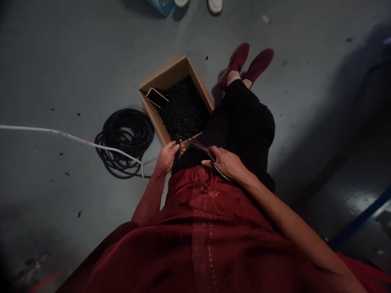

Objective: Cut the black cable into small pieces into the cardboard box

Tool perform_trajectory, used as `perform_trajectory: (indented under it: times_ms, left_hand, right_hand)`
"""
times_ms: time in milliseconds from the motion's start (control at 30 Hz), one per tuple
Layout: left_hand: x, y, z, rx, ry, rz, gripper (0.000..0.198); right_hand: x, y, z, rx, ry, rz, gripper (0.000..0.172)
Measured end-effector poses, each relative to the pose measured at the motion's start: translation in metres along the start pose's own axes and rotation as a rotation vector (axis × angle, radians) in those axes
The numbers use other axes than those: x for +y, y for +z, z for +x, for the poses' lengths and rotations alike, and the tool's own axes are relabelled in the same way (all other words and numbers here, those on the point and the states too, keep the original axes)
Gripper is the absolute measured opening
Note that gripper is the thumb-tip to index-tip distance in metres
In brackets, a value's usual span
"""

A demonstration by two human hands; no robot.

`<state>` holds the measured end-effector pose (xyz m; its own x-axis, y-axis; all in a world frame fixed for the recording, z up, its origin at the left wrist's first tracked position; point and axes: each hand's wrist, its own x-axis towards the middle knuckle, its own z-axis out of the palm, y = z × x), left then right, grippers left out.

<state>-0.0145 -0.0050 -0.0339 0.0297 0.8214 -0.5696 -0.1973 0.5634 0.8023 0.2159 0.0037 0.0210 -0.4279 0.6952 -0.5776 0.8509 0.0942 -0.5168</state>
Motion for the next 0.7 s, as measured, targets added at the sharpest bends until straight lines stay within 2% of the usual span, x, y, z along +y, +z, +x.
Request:
perform_trajectory:
  times_ms: [267, 700]
  left_hand:
    - [0.002, 0.004, -0.004, 0.014, -0.008, -0.025, 0.034]
    - [0.002, 0.011, -0.008, 0.051, 0.037, 0.196, 0.041]
  right_hand:
    - [-0.006, -0.001, -0.001, -0.027, -0.013, -0.018, 0.053]
    - [-0.019, -0.009, 0.003, -0.040, 0.019, -0.081, 0.055]
